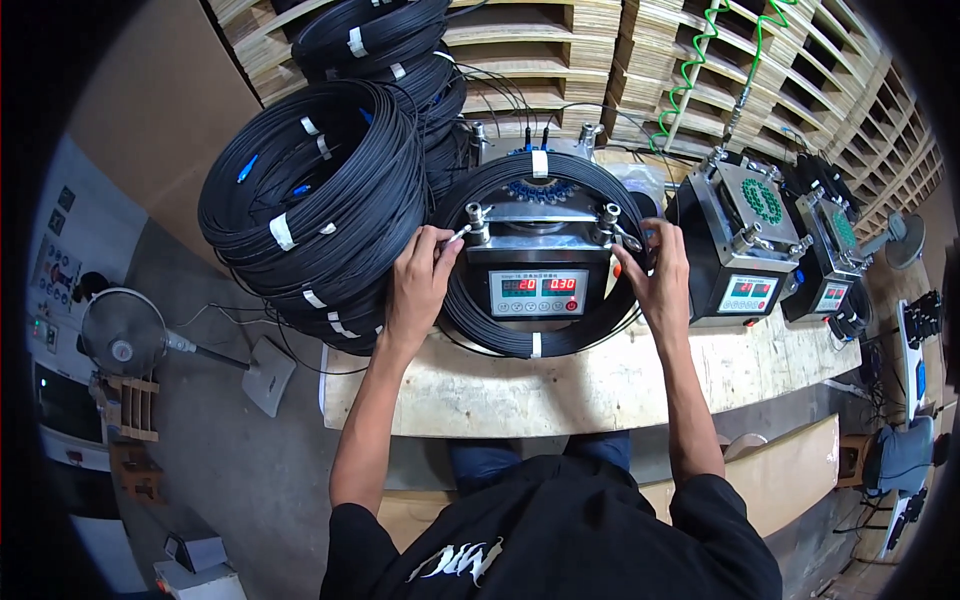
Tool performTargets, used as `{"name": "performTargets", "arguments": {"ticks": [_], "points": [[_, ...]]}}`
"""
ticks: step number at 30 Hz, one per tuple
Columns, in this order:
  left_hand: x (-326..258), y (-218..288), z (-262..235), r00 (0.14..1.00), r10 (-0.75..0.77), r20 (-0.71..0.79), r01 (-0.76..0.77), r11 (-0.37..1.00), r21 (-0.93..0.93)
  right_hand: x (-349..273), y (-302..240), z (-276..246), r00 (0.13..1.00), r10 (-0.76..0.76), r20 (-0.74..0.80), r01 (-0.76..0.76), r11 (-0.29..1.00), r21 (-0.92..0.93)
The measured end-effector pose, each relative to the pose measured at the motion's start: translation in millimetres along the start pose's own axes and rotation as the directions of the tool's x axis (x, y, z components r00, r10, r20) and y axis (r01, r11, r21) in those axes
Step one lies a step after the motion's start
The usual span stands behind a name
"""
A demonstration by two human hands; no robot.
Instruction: Operating a specialized polishing machine to finish the ends of fiber optic cable connectors in a factory setting.
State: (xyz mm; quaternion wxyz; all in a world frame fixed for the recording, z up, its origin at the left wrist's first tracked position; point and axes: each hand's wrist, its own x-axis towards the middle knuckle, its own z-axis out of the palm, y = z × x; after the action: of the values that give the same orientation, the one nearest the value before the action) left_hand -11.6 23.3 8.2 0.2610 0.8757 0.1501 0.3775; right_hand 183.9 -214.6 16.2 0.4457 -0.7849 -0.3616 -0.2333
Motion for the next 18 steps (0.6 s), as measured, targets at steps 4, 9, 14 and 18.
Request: {"name": "performTargets", "arguments": {"ticks": [4,9,14,18], "points": [[2,4,-4,0.99,-0.107,0.089,0.11,0.994,-0.027,-7,22,7,0.986,0.078,0.148,-0.109,0.97,0.217],[1,-3,0,1.0,0.008,0.017,-0.008,1.0,-0.026,-1,20,7,0.971,0.132,0.197,-0.17,0.968,0.187],[3,3,-6,0.994,-0.074,0.078,0.077,0.997,-0.029,-3,7,6,0.958,0.117,0.26,-0.136,0.989,0.055],[2,1,0,0.995,-0.075,0.06,0.078,0.996,-0.049,-2,23,16,0.99,0.069,0.12,-0.094,0.972,0.215]]}}
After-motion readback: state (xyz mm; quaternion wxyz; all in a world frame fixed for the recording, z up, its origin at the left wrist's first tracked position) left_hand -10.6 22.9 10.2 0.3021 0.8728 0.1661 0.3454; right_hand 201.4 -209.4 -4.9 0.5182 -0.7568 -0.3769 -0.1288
